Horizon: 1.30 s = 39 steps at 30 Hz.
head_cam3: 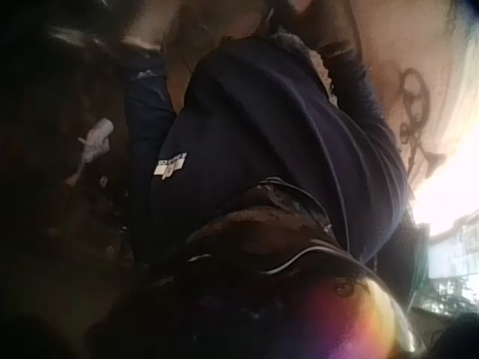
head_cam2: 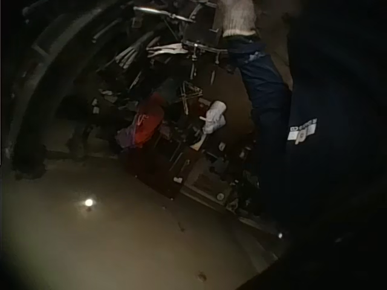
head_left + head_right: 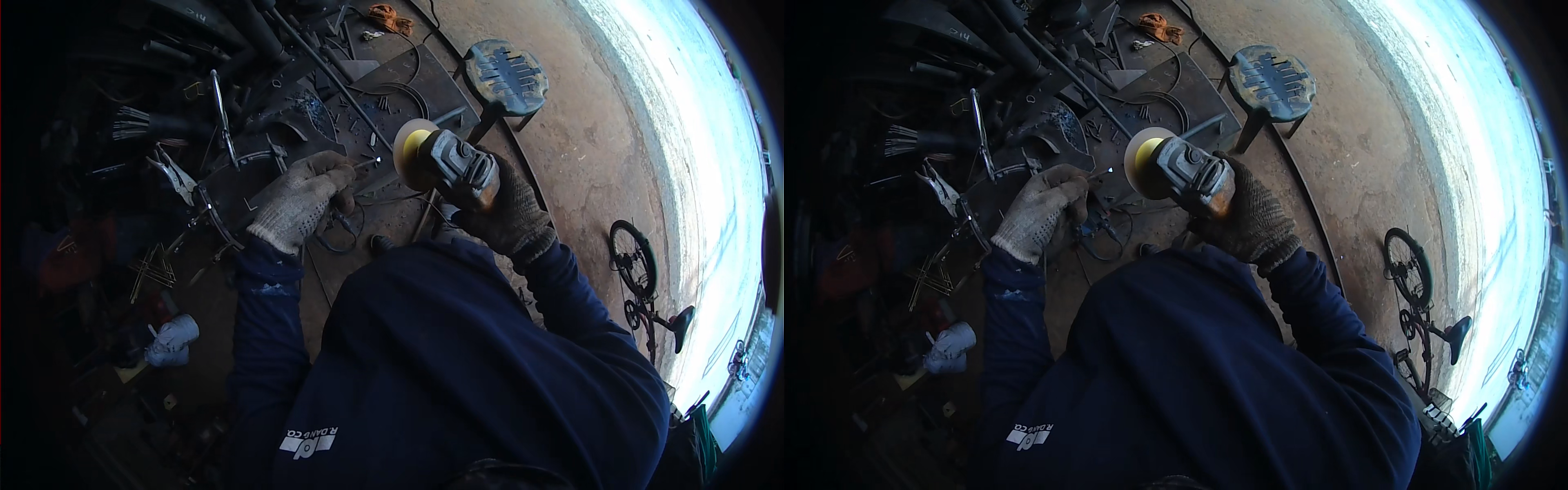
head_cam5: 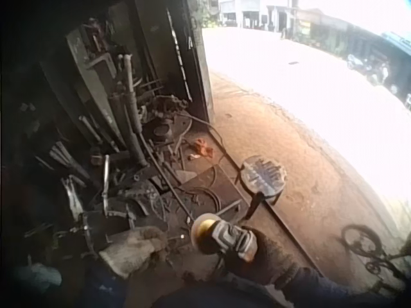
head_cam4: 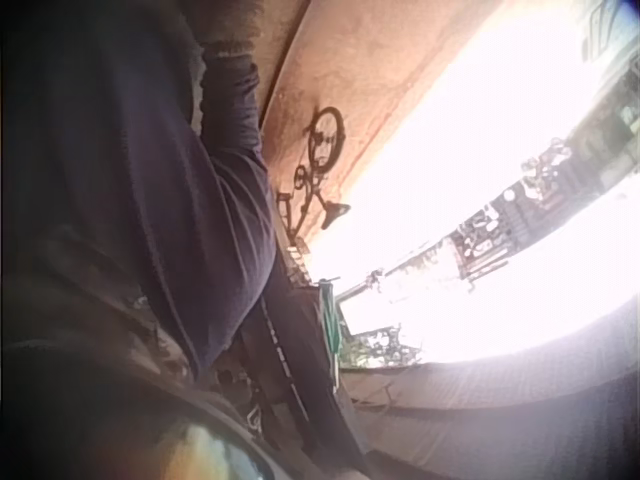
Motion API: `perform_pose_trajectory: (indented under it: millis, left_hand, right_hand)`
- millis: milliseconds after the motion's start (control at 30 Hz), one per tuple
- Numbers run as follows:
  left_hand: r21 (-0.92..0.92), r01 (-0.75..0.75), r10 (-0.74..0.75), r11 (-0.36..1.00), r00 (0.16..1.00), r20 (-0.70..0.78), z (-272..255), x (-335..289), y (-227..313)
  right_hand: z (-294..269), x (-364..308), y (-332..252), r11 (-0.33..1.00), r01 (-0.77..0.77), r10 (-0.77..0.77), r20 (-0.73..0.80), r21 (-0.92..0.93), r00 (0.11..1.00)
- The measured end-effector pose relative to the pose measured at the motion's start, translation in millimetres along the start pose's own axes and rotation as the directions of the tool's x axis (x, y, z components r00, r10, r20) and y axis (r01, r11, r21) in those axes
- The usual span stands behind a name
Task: The person grinds a metal rod with an angle grinder, positions the rod against a clamped metal fixture, welds it using a welding tool, and grinds the metal assembly with the angle grinder.
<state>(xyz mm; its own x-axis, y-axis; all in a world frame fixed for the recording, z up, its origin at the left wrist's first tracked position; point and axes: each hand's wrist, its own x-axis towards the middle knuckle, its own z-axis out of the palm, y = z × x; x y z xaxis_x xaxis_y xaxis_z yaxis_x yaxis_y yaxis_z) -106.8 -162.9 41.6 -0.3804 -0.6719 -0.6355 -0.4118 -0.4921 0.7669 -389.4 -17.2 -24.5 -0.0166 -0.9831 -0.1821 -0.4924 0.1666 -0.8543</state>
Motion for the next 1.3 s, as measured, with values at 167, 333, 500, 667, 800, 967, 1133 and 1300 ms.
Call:
perform_pose_trajectory:
  millis: [167, 333, 500, 667, 800, 967, 1133, 1300]
  left_hand:
    - [-0.054, -0.075, 0.078, 0.996, 0.995, 0.054, -5.8, 2.2, -13.3]
    - [-0.139, -0.096, 0.112, 0.986, 0.987, 0.111, -4.1, 3.6, -14.2]
    - [0.306, -0.091, 0.083, 0.948, 0.996, 0.041, 51.5, 17.8, -17.2]
    - [0.692, -0.431, 0.312, 0.579, 0.901, 0.300, 100.6, 69.5, -61.9]
    - [0.318, -0.466, 0.249, 0.826, 0.807, 0.535, 115.1, 129.2, -106.4]
    - [-0.013, -0.099, 0.087, 0.995, 0.799, 0.594, 112.5, 122.2, -100.2]
    - [-0.196, 0.209, -0.061, 0.958, 0.817, 0.574, 100.7, 104.5, -95.8]
    - [-0.109, 0.158, -0.075, 0.981, 0.838, 0.541, 92.7, 107.6, -111.8]
  right_hand:
    - [-7.4, 0.1, 1.0, 0.955, -0.075, 0.101, -0.076, 0.288, 0.992]
    - [-14.1, 10.2, 6.5, 0.948, -0.051, 0.109, -0.171, 0.313, 0.979]
    - [-29.9, 49.8, 41.0, 0.819, 0.097, 0.064, -0.256, 0.566, 0.964]
    - [-43.5, 103.4, 59.9, 0.566, 0.154, 0.057, -0.226, 0.810, 0.973]
    - [-32.6, 126.3, 62.9, 0.090, 0.122, -0.022, -0.120, 0.988, 0.992]
    - [-9.2, 125.0, 78.8, 0.053, 0.119, 0.035, -0.121, 0.991, 0.992]
    - [12.4, 113.6, 84.0, 0.011, 0.063, 0.078, -0.064, 0.998, 0.995]
    - [29.4, 111.3, 92.9, -0.021, 0.068, 0.027, -0.067, 0.997, 0.997]
